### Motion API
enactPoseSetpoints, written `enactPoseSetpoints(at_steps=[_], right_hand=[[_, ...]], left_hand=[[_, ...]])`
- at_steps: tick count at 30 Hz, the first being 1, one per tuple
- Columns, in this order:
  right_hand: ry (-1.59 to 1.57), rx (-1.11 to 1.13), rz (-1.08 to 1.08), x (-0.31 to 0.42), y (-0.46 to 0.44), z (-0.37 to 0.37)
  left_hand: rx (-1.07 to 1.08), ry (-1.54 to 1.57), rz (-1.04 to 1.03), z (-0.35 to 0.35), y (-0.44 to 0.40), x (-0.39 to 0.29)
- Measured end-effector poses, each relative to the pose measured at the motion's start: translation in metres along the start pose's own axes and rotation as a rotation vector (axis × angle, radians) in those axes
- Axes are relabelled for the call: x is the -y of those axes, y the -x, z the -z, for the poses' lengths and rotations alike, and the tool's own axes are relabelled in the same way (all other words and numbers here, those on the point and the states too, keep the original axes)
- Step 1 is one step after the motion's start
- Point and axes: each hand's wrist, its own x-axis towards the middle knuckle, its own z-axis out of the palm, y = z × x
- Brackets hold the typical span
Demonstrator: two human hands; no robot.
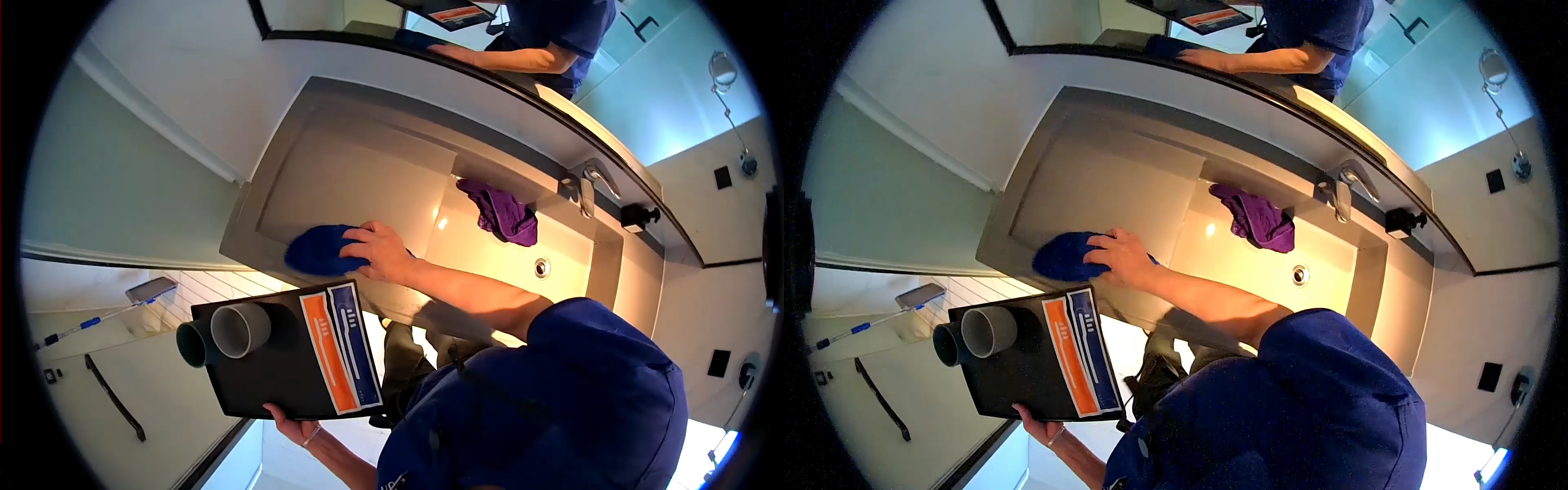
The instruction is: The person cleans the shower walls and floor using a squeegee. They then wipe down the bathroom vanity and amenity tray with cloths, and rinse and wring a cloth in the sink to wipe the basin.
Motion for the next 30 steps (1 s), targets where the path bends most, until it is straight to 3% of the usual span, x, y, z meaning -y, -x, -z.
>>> enactPoseSetpoints(at_steps=[2,4,6,8,10,12,14,15,16,17,18,19,23,25,30], right_hand=[[-0.094,0.11,0.055,-0.017,0.009,0.009],[0.143,0.138,0.012,-0.047,0.005,0.031],[0.34,-0.1,-0.505,-0.078,-0.009,0.064],[0.395,-0.16,-0.544,-0.088,-0.008,0.094],[0.429,0.21,-0.415,-0.053,0.002,0.114],[0.112,0.587,-0.437,0.0,0.016,0.147],[-0.067,0.599,-0.392,0.013,0.048,0.161],[-0.482,0.723,-0.571,0.021,0.065,0.18],[-0.529,0.689,-0.562,0.053,0.076,0.217],[-0.597,0.673,-0.716,0.071,0.087,0.25],[-0.855,0.589,-0.842,0.061,0.116,0.259],[-1.05,0.474,-0.989,0.061,0.139,0.279],[-1.352,0.015,-0.989,0.068,0.217,0.308],[-1.293,-0.17,-1.002,0.063,0.261,0.299],[-1.214,-0.232,-1.025,0.078,0.305,0.316]], left_hand=[[0.021,0.002,0.007,-0.009,-0.007,-0.003],[0.037,0.003,0.005,-0.021,-0.01,-0.005],[0.179,0.027,0.084,-0.033,-0.017,-0.005],[0.285,0.005,0.15,-0.055,-0.027,-0.007],[0.243,0.042,0.179,-0.081,-0.028,0.0],[0.353,0.072,0.24,-0.097,-0.037,0.006],[0.477,0.047,0.234,-0.112,-0.045,0.013],[0.515,0.033,0.249,-0.121,-0.045,0.018],[0.542,0.017,0.261,-0.131,-0.046,0.021],[0.545,0.041,0.249,-0.142,-0.059,0.035],[0.461,-0.063,0.274,-0.156,-0.055,0.04],[0.511,-0.106,0.262,-0.166,-0.067,0.062],[0.519,-0.165,0.305,-0.223,-0.05,0.104],[0.521,-0.141,0.342,-0.231,-0.079,0.127],[0.35,-0.166,0.43,-0.258,-0.091,0.152]])
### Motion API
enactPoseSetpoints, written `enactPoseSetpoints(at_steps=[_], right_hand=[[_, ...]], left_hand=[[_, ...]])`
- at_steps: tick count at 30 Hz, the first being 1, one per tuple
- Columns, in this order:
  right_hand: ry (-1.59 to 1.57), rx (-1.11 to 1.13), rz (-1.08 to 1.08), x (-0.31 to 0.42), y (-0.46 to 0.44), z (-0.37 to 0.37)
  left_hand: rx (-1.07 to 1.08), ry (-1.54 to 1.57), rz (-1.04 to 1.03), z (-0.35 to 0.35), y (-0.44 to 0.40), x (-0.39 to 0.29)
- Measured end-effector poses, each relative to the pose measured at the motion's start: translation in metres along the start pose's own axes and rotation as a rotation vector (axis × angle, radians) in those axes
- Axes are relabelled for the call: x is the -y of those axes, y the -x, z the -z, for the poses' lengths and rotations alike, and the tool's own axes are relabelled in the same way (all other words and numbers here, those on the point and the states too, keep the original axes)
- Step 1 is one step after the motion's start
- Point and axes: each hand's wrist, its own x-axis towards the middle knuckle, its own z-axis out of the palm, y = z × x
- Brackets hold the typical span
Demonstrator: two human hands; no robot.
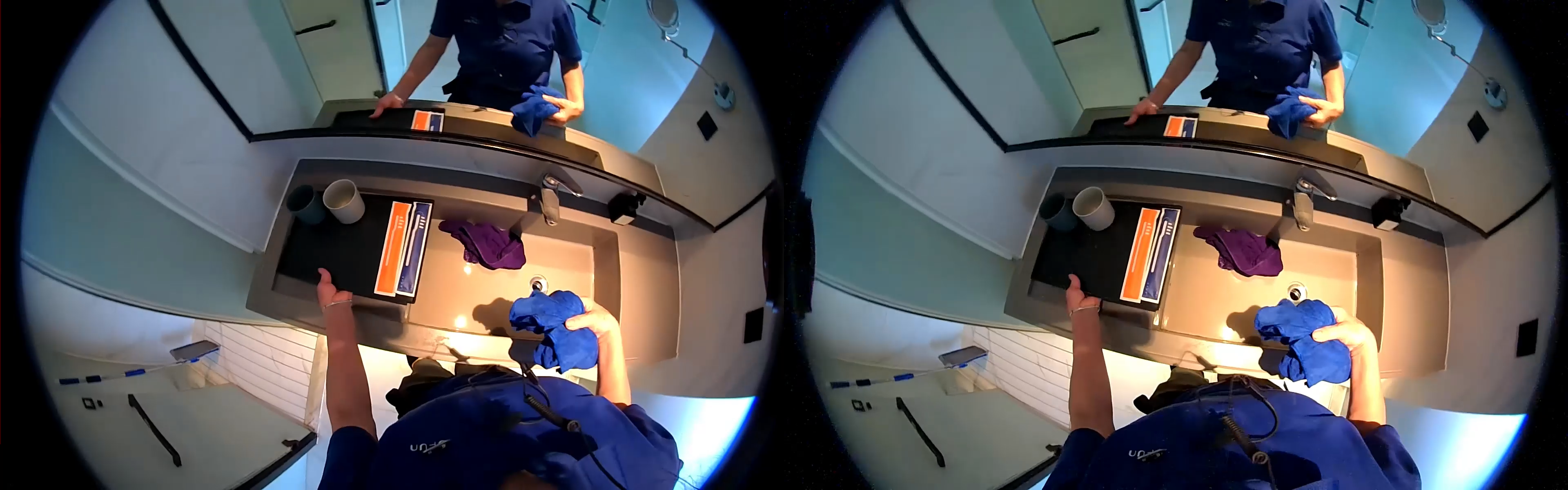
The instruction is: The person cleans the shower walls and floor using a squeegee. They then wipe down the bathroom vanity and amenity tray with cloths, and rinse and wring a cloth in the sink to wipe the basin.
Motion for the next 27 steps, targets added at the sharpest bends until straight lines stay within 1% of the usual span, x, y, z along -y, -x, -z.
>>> enactPoseSetpoints(at_steps=[3,6,7,10,13,14,15,17,19,22,25,27], right_hand=[[0.0,-0.043,0.019,0.003,0.019,0.01],[-0.016,-0.062,0.053,0.017,0.026,0.002],[-0.018,-0.05,0.061,0.02,0.024,0.002],[0.003,-0.019,0.047,0.014,0.017,0.016],[-0.035,0.014,0.041,0.012,0.006,0.019],[-0.035,0.043,0.029,0.013,0.001,0.018],[-0.035,0.073,0.019,0.016,-0.004,0.018],[-0.022,0.122,0.007,0.023,-0.007,0.017],[-0.021,0.166,0.0,0.026,-0.01,0.016],[-0.036,0.276,0.038,0.03,-0.025,0.011],[-0.061,0.37,0.084,0.039,-0.03,-0.003],[-0.074,0.415,0.021,0.034,-0.042,0.0]], left_hand=[[0.075,-0.002,0.029,0.01,-0.033,0.003],[0.035,-0.016,-0.01,0.013,-0.042,0.003],[0.069,-0.03,-0.016,0.016,-0.048,0.003],[0.002,-0.106,-0.022,0.017,-0.065,-0.002],[-0.159,-0.291,-0.092,0.011,-0.065,-0.004],[-0.26,-0.424,-0.118,0.007,-0.063,-0.005],[-0.361,-0.555,-0.146,-0.011,-0.041,-0.009],[-0.417,-0.735,-0.148,-0.018,-0.028,-0.01],[-0.333,-0.833,-0.094,-0.006,-0.034,-0.028],[-0.322,-1.397,0.139,-0.006,-0.024,-0.052],[-0.27,-1.469,0.158,0.001,-0.02,-0.056],[-0.254,-1.422,0.171,0.0,-0.018,-0.055]])
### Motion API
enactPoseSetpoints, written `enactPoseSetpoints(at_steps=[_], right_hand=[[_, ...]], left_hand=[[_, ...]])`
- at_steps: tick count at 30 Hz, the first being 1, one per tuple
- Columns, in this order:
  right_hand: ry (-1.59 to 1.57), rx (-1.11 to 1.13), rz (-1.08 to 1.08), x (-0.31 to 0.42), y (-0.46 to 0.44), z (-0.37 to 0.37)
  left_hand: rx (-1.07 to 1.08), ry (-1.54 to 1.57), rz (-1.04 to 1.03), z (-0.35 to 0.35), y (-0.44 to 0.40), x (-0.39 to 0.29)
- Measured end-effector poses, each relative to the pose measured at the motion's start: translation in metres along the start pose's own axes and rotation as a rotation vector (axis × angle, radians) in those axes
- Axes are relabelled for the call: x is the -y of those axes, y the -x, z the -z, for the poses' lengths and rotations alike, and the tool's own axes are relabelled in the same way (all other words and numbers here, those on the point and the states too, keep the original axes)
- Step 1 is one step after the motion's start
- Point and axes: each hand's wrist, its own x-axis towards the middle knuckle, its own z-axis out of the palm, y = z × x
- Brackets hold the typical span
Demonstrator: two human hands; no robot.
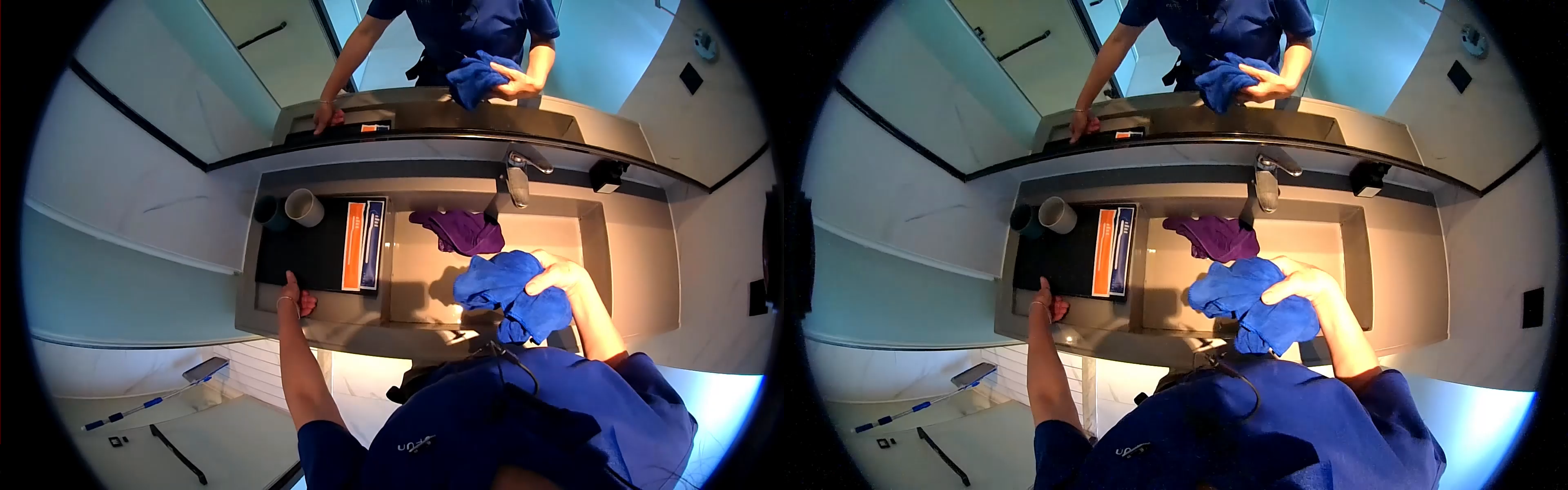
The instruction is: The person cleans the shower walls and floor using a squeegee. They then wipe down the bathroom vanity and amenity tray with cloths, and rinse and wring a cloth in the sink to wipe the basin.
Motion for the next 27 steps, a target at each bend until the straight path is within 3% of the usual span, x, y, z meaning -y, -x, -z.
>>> enactPoseSetpoints(at_steps=[4,6,9,10,11,12,13,14,16,17,19,20,21,23,25,27], right_hand=[[-0.035,0.048,-0.004,0.01,-0.014,-0.014],[-0.032,0.028,0.029,0.026,-0.039,-0.025],[0.073,-0.079,0.22,0.024,-0.095,-0.038],[0.309,0.023,0.132,0.031,-0.107,-0.052],[0.542,0.123,0.039,0.041,-0.119,-0.067],[1.098,0.203,0.027,0.041,-0.13,-0.091],[1.652,0.284,-0.003,0.035,-0.134,-0.11],[1.618,0.289,0.102,0.024,-0.134,-0.11],[1.541,0.322,0.315,0.002,-0.153,-0.097],[1.178,0.413,0.491,0.004,-0.159,-0.08],[0.341,0.24,0.011,0.013,-0.161,-0.058],[0.548,0.096,0.19,0.005,-0.17,-0.033],[0.746,-0.054,0.371,-0.007,-0.182,-0.012],[1.078,-0.11,0.364,-0.013,-0.205,-0.003],[1.432,-0.158,0.374,-0.012,-0.226,-0.004],[1.675,-0.146,0.513,-0.02,-0.244,-0.02]], left_hand=[[-0.052,-0.187,-0.138,-0.003,0.026,-0.003],[-0.031,-0.291,-0.432,-0.019,0.072,-0.009],[0.562,0.294,-0.471,-0.095,0.183,-0.006],[0.913,0.514,-0.468,-0.121,0.205,0.009],[1.001,0.64,-0.475,-0.144,0.213,0.019],[1.097,0.765,-0.473,-0.167,0.221,0.028],[0.931,0.79,-0.498,-0.182,0.218,0.033],[1.076,1.026,-0.352,-0.187,0.222,0.033],[0.848,0.923,-0.375,-0.179,0.189,0.058],[0.726,0.874,-0.393,-0.169,0.177,0.071],[0.859,0.913,-0.686,-0.13,0.178,0.08],[0.932,0.915,-0.882,-0.107,0.18,0.079],[0.886,0.928,-0.945,-0.08,0.178,0.083],[0.629,1.02,-0.756,-0.017,0.158,0.098],[0.054,0.967,-0.619,0.014,0.147,0.083],[-0.45,0.587,-0.624,0.026,0.118,0.076]])
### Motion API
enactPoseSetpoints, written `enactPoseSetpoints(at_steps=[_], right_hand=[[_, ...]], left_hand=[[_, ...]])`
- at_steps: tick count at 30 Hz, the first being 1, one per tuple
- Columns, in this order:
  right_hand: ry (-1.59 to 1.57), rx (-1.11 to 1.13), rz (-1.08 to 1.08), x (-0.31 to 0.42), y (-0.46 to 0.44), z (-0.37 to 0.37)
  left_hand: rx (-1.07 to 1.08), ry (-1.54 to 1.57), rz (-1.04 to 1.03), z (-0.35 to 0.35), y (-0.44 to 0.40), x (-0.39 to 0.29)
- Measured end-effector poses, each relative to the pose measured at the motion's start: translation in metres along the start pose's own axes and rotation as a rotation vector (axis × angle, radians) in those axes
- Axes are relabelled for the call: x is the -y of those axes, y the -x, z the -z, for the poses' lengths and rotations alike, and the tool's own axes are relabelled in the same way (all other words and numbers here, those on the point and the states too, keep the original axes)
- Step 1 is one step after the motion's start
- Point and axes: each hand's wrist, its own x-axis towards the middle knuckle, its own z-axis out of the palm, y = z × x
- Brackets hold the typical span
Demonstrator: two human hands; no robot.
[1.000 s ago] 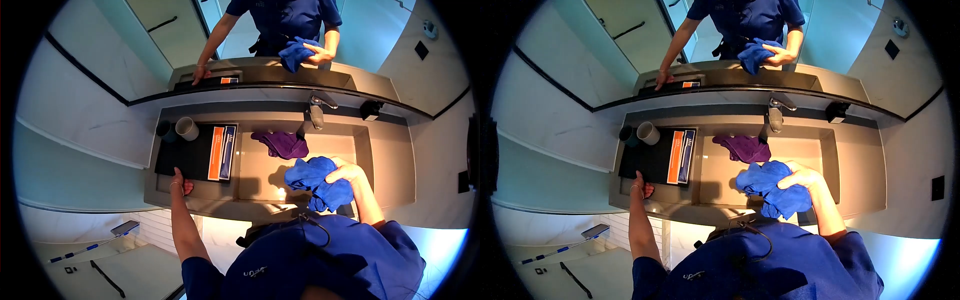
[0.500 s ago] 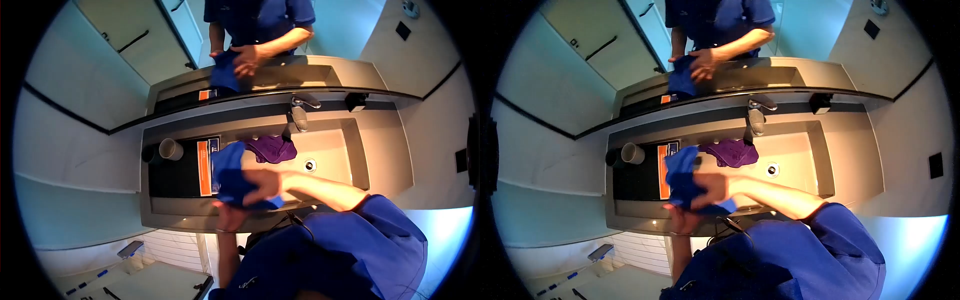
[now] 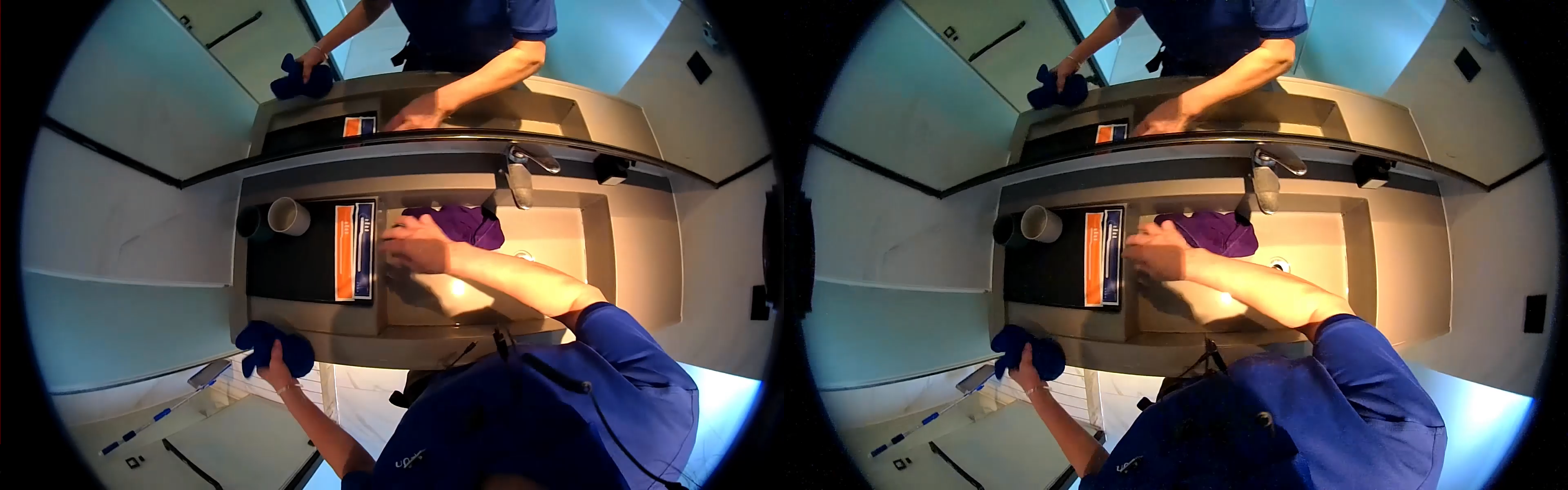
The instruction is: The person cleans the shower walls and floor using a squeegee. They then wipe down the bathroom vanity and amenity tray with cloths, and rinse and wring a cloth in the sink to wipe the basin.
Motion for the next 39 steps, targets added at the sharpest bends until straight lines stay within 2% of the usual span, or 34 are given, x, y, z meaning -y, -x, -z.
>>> enactPoseSetpoints(at_steps=[2,3,4,5,6,7,8,9,10,12,15,18,21,24,28,29,30,32,33,36,38,39], right_hand=[[0.102,-0.023,0.065,0.02,-0.018,-0.014],[0.179,-0.042,0.07,0.019,-0.025,-0.034],[0.218,-0.02,0.032,0.019,-0.027,-0.052],[0.258,0.003,-0.001,0.019,-0.028,-0.067],[0.3,0.02,-0.031,0.02,-0.03,-0.074],[0.296,0.122,-0.066,0.027,-0.032,-0.069],[0.32,0.128,-0.075,0.029,-0.033,-0.072],[0.342,0.134,-0.088,0.032,-0.033,-0.074],[0.367,0.137,-0.106,0.034,-0.032,-0.076],[0.353,0.262,-0.143,0.038,-0.036,-0.065],[0.283,0.348,-0.165,0.039,-0.035,-0.058],[0.288,0.226,-0.111,0.035,-0.033,-0.062],[0.291,0.232,-0.094,0.039,-0.04,-0.061],[0.324,0.449,-0.229,0.051,-0.057,-0.059],[0.069,0.136,-0.125,0.045,-0.077,-0.044],[0.089,-0.043,-0.1,0.046,-0.086,-0.044],[0.056,0.017,-0.115,0.047,-0.099,-0.046],[-0.012,0.13,-0.149,0.051,-0.129,-0.054],[0.06,0.183,-0.148,0.057,-0.139,-0.058],[0.021,0.151,-0.108,0.056,-0.154,-0.092],[0.028,0.048,-0.035,0.047,-0.165,-0.117],[0.021,-0.002,0.01,0.044,-0.169,-0.121]], left_hand=[[0.046,-0.044,-0.118,-0.013,-0.015,-0.003],[0.159,-0.15,-0.243,-0.025,-0.008,-0.014],[0.279,-0.332,-0.196,-0.042,-0.001,-0.03],[0.376,-0.591,-0.26,-0.063,0.012,-0.052],[0.462,-0.724,-0.238,-0.084,0.021,-0.068],[0.605,-0.695,-0.118,-0.105,0.021,-0.073],[0.796,-0.438,-0.141,-0.121,0.005,-0.045],[0.696,-0.713,-0.183,-0.141,-0.003,-0.032],[0.679,-0.904,-0.351,-0.16,-0.001,-0.03],[0.795,-1.153,-0.437,-0.19,0.007,-0.031],[0.716,-1.458,-0.309,-0.207,0.018,-0.053],[0.634,-1.481,-0.285,-0.188,-0.019,-0.038],[0.667,-1.412,-0.277,-0.161,-0.06,-0.022],[0.632,-1.396,-0.287,-0.154,-0.055,-0.019],[0.564,-1.376,-0.316,-0.153,-0.042,-0.024],[0.571,-1.36,-0.32,-0.152,-0.044,-0.022],[0.577,-1.343,-0.328,-0.152,-0.045,-0.021],[0.558,-1.249,-0.363,-0.146,-0.039,-0.024],[0.55,-1.205,-0.384,-0.142,-0.036,-0.025],[0.486,-0.911,-0.514,-0.112,-0.029,-0.008],[0.608,-0.705,-0.449,-0.089,-0.006,-0.015],[0.634,-0.621,-0.261,-0.081,0.016,-0.029]])
